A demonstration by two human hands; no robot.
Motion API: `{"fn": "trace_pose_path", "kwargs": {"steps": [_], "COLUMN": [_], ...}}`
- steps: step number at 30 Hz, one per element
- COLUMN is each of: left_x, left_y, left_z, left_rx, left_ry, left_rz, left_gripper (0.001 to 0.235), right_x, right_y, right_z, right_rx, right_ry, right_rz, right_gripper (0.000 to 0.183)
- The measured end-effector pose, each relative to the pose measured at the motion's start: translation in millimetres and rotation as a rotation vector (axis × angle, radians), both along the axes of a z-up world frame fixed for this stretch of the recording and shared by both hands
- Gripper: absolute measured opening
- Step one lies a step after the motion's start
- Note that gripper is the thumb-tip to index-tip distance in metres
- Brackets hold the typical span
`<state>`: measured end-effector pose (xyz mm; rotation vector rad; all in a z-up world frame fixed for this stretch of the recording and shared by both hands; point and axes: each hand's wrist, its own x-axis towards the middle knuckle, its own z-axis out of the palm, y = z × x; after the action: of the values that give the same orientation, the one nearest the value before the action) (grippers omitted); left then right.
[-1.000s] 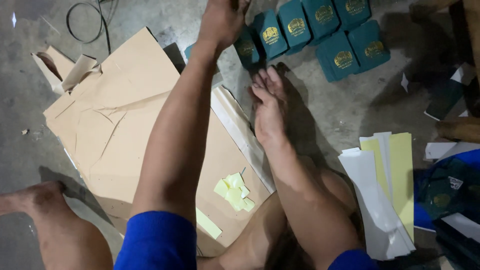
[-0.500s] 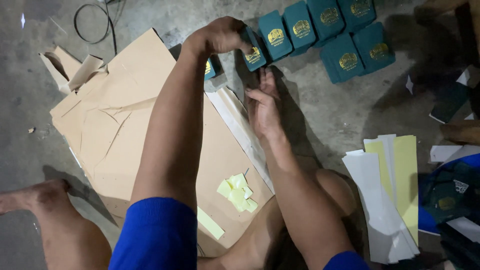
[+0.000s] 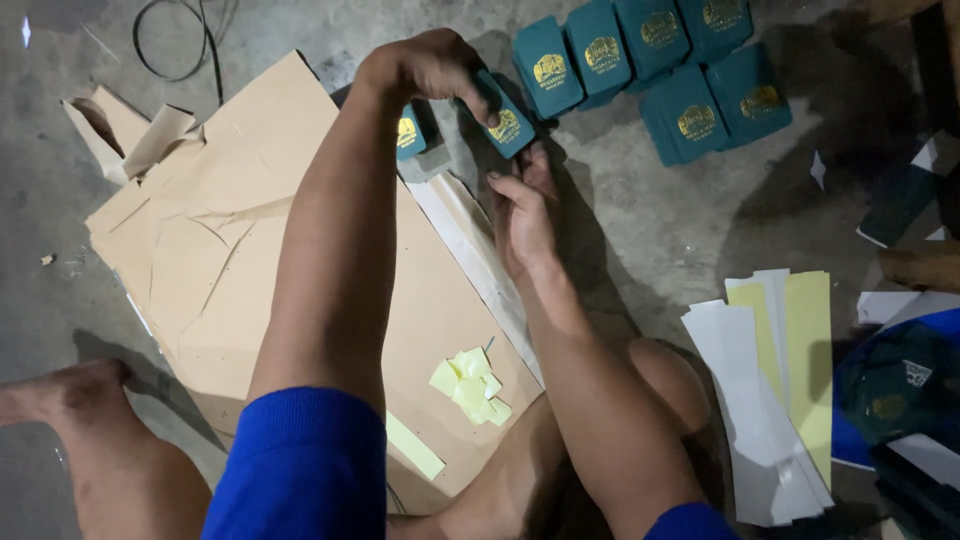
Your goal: Apply adhesive labels to small green boxes on a workshop floor.
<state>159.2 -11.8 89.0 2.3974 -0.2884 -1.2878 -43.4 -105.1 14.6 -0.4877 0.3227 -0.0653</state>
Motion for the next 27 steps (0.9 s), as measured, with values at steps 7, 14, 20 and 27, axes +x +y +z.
{"fn": "trace_pose_path", "kwargs": {"steps": [7, 14, 20, 27], "left_x": [5, 8, 1, -2], "left_y": [-2, 4, -4, -10], "left_z": [-6, -16, -3, 5], "left_rx": [0.084, -0.031, -0.026, 0.103], "left_ry": [-0.083, -0.024, 0.104, 0.044], "left_rz": [-0.170, -0.062, -0.060, -0.187], "left_gripper": [0.061, 0.081, 0.082, 0.074], "right_x": [1, 0, -1, -4], "right_y": [3, 4, 7, 9], "right_z": [-12, -10, -16, -27], "right_rx": [-0.003, 0.053, 0.050, 0.078], "right_ry": [0.039, 0.082, 0.042, 0.153], "right_rz": [-0.002, -0.007, -0.025, -0.032], "right_gripper": [0.070, 0.064, 0.065, 0.066]}}
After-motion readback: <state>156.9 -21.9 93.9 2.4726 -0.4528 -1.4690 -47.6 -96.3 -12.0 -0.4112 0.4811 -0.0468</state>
